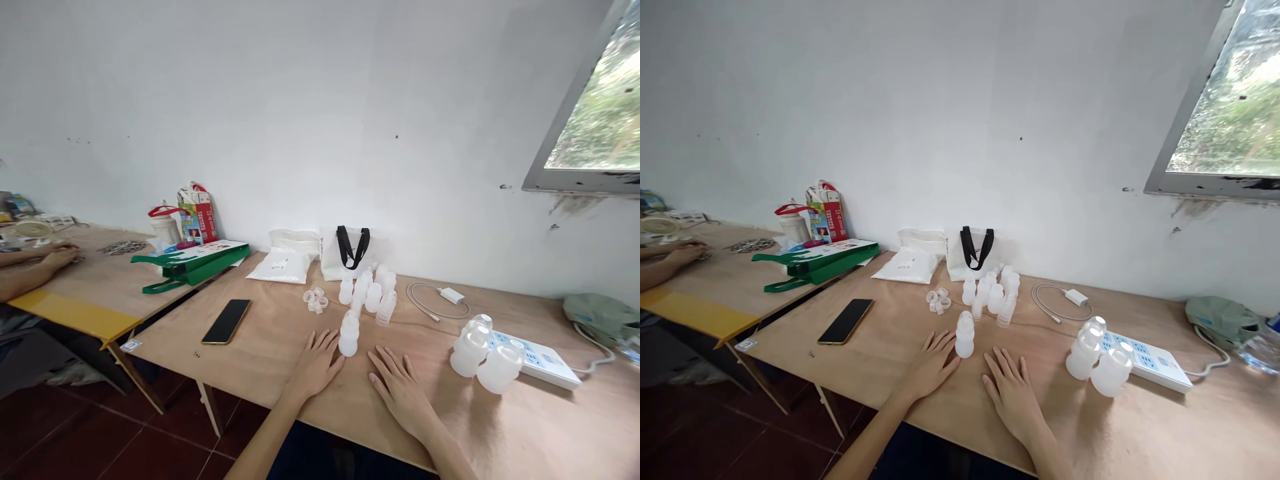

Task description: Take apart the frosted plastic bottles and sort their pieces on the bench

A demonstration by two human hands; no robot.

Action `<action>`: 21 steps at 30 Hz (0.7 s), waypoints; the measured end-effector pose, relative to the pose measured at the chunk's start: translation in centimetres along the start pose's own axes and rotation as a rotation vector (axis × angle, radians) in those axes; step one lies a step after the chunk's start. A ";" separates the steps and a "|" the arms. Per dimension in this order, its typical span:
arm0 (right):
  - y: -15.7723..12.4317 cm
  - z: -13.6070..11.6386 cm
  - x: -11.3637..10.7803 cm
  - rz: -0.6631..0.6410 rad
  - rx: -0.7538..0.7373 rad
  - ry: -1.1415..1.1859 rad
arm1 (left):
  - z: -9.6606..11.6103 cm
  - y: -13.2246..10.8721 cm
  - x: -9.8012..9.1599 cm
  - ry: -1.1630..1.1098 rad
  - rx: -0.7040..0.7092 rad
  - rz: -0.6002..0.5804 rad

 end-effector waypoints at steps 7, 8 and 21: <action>0.3 -0.6 -0.6 -0.045 -0.020 -0.015 | 0.4 0.0 -0.1 0.029 -0.005 0.001; 0.3 -0.7 -0.7 -0.052 -0.021 -0.030 | 0.4 0.0 -0.1 0.036 -0.002 0.002; 0.3 -1.2 -1.0 -0.079 -0.043 -0.134 | 0.2 0.0 0.1 0.069 0.023 0.022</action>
Point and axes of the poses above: each hand's wrist, its own y-axis towards the middle knuckle, its own x-axis out of the palm, z = x × y, the point moved 3 cm from there along y, towards the middle knuckle, and after that the axes turned 11 degrees about z, right-handed, at the moved point
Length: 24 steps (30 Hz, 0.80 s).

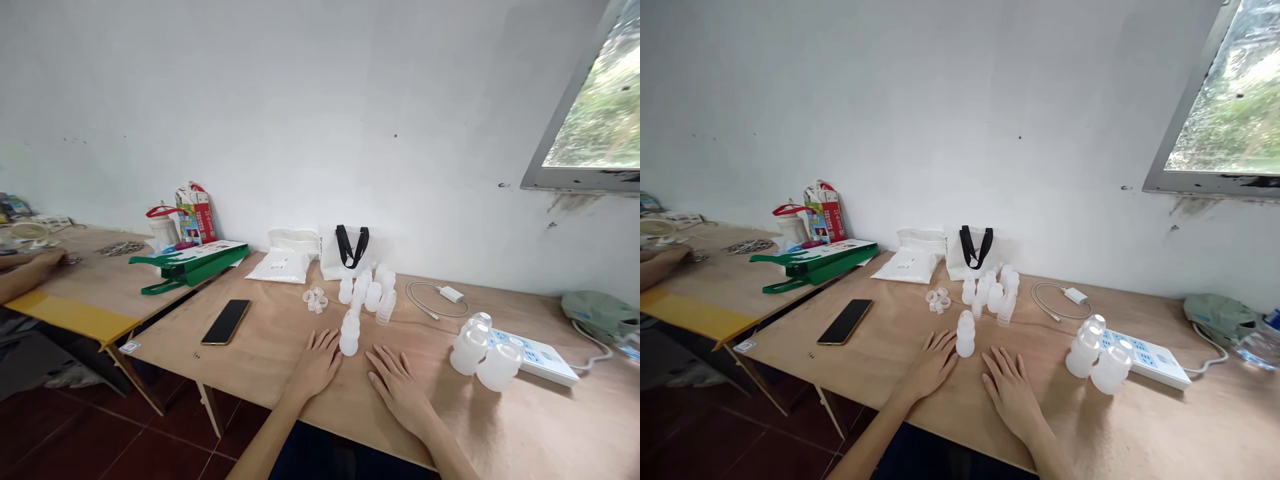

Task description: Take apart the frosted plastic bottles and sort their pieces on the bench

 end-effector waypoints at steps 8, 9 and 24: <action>0.1 -0.1 0.1 -0.001 0.006 0.006 | 0.0 0.1 0.0 0.002 -0.004 -0.006; 0.1 -0.1 0.1 0.000 0.007 0.007 | 0.0 0.1 0.1 0.004 -0.004 -0.005; 0.1 -0.1 -0.1 -0.006 0.002 0.007 | -0.1 0.0 0.1 0.017 -0.002 0.000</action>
Point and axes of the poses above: each hand's wrist, its own y-axis towards the middle knuckle, its own x-axis out of the palm, z = x × y, the point moved 3 cm from there along y, towards the middle knuckle, and after that the axes turned 11 degrees about z, right-handed, at the moved point
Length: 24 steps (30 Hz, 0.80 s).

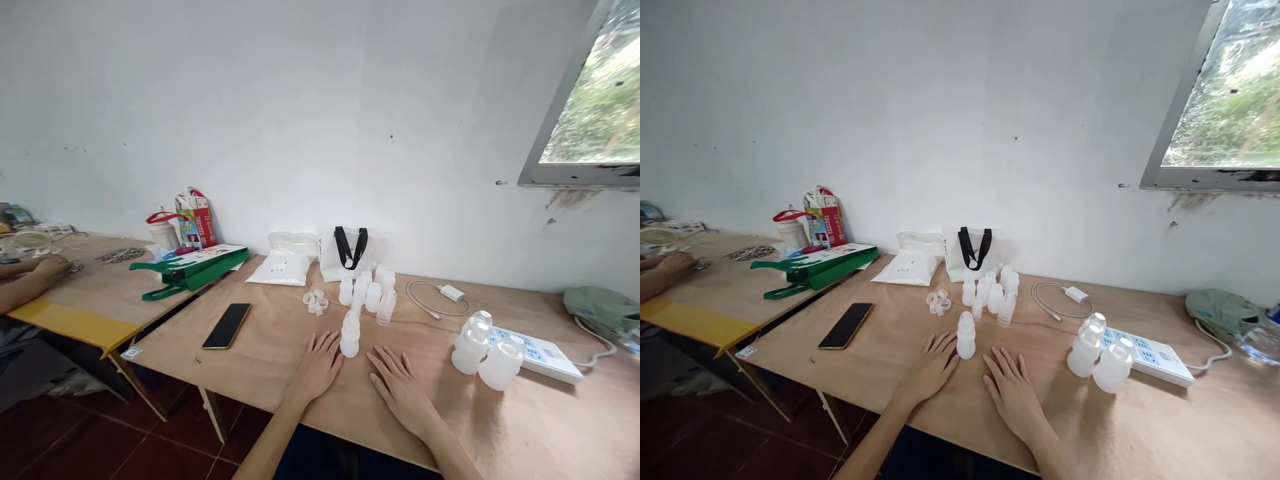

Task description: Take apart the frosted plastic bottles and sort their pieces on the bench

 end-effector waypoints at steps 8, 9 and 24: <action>0.0 0.0 0.1 -0.005 0.001 -0.010 | -0.2 0.0 0.3 0.007 0.003 0.014; 0.0 0.0 0.1 -0.001 -0.001 -0.008 | -0.2 -0.1 0.3 0.007 0.005 0.019; 0.0 0.0 0.0 -0.003 0.005 0.010 | -0.2 0.0 0.1 -0.012 0.009 0.025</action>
Point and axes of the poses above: each hand's wrist, its own y-axis towards the middle knuckle, its own x-axis out of the palm, z = x × y, the point moved 3 cm from there along y, towards the middle knuckle, and after that the axes turned 11 degrees about z, right-handed, at the moved point
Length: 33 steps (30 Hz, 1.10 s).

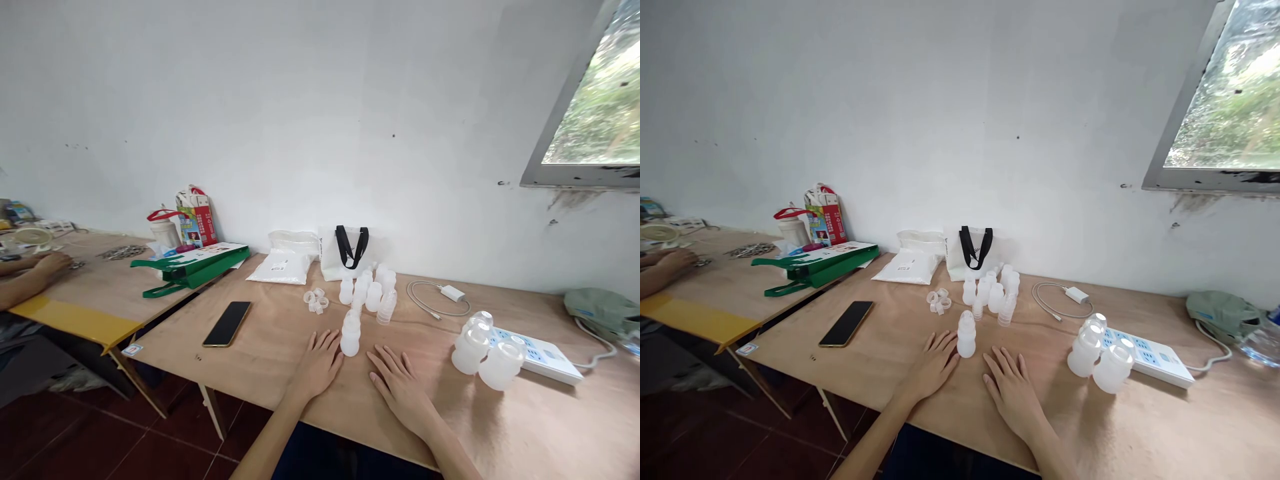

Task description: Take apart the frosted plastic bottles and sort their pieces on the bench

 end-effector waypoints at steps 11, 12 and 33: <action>-0.1 0.0 0.1 0.044 0.019 0.058 | 0.3 0.0 0.1 -0.078 0.040 -0.012; -0.1 -0.1 -0.1 0.054 0.022 0.082 | 0.4 0.0 0.1 -0.098 0.053 -0.022; 0.4 -0.6 -3.9 0.332 0.206 0.901 | 3.2 -0.2 -1.1 -0.223 0.168 -0.105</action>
Point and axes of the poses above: each hand's wrist, its own y-axis towards the middle knuckle, its own x-axis out of the palm, z = x × y, the point moved 3 cm from there along y, towards the middle knuckle, and after that the axes turned 11 degrees about z, right-handed, at the moved point
